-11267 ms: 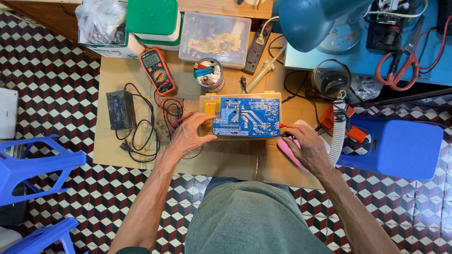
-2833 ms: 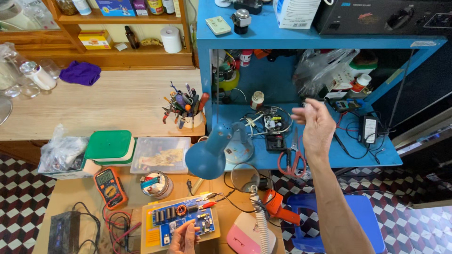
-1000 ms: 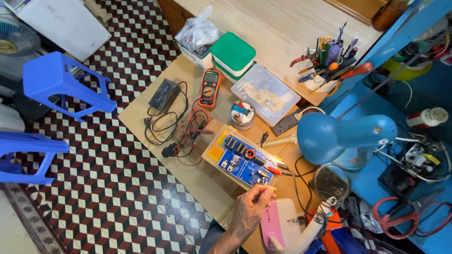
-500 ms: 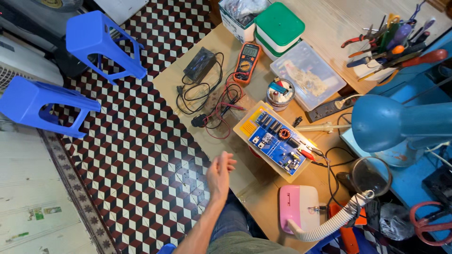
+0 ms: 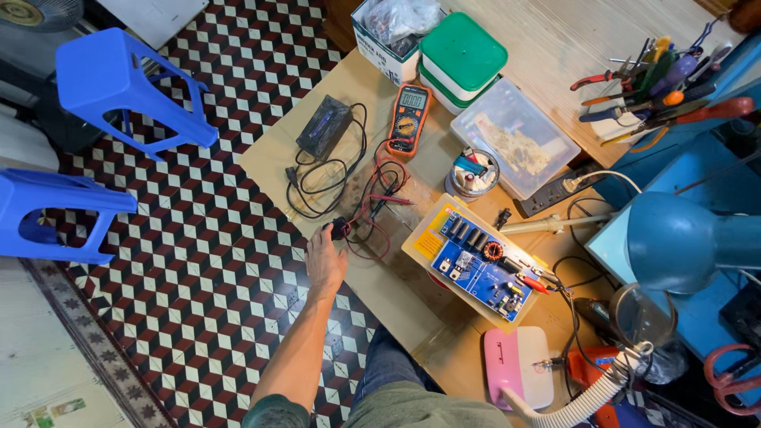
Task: The person uses a multimeter to test points on a blue circuit board, then flips the board and connects a power adapter to test its functionality. The person also uses a magnifying glass to inspect the board.
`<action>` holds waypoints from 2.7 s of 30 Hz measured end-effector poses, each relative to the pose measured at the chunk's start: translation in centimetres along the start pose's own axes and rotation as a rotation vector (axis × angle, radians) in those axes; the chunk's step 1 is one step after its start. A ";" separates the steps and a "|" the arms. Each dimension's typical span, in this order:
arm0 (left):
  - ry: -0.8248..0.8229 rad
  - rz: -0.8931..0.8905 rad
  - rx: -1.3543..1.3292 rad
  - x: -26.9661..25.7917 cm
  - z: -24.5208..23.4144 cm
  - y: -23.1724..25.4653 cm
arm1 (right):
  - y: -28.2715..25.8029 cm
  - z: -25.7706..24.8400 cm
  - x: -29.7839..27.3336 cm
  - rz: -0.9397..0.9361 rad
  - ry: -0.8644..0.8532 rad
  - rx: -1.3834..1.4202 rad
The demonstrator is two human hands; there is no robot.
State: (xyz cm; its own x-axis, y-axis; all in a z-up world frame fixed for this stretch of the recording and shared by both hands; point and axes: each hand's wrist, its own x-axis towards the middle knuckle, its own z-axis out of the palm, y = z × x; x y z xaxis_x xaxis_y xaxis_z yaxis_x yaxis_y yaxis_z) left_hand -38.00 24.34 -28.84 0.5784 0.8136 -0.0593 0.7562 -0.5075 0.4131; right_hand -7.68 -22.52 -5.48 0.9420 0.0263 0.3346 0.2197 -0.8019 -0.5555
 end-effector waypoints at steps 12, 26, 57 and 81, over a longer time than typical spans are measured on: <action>0.021 -0.614 -0.160 4.4 -0.3 -2.4 | -4.9 -4.3 -8.3 0.119 0.094 0.024; -0.396 -0.345 -1.450 -10.7 -15.8 19.1 | -15.0 -2.8 -18.1 0.434 -0.746 0.492; -0.965 0.409 -0.656 -16.0 -11.6 24.4 | -10.2 -3.4 -20.9 0.806 -0.061 0.767; -0.562 1.498 -0.774 -3.1 -2.3 31.7 | -11.8 2.6 -16.4 0.427 0.037 0.362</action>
State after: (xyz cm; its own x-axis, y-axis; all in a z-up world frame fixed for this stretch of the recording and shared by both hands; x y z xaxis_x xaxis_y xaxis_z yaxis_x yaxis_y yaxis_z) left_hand -16.58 6.40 -13.45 0.7219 -0.4463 0.5289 -0.6740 -0.2805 0.6833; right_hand -25.04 -11.93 -6.36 0.9584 -0.2819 0.0450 -0.1004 -0.4805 -0.8712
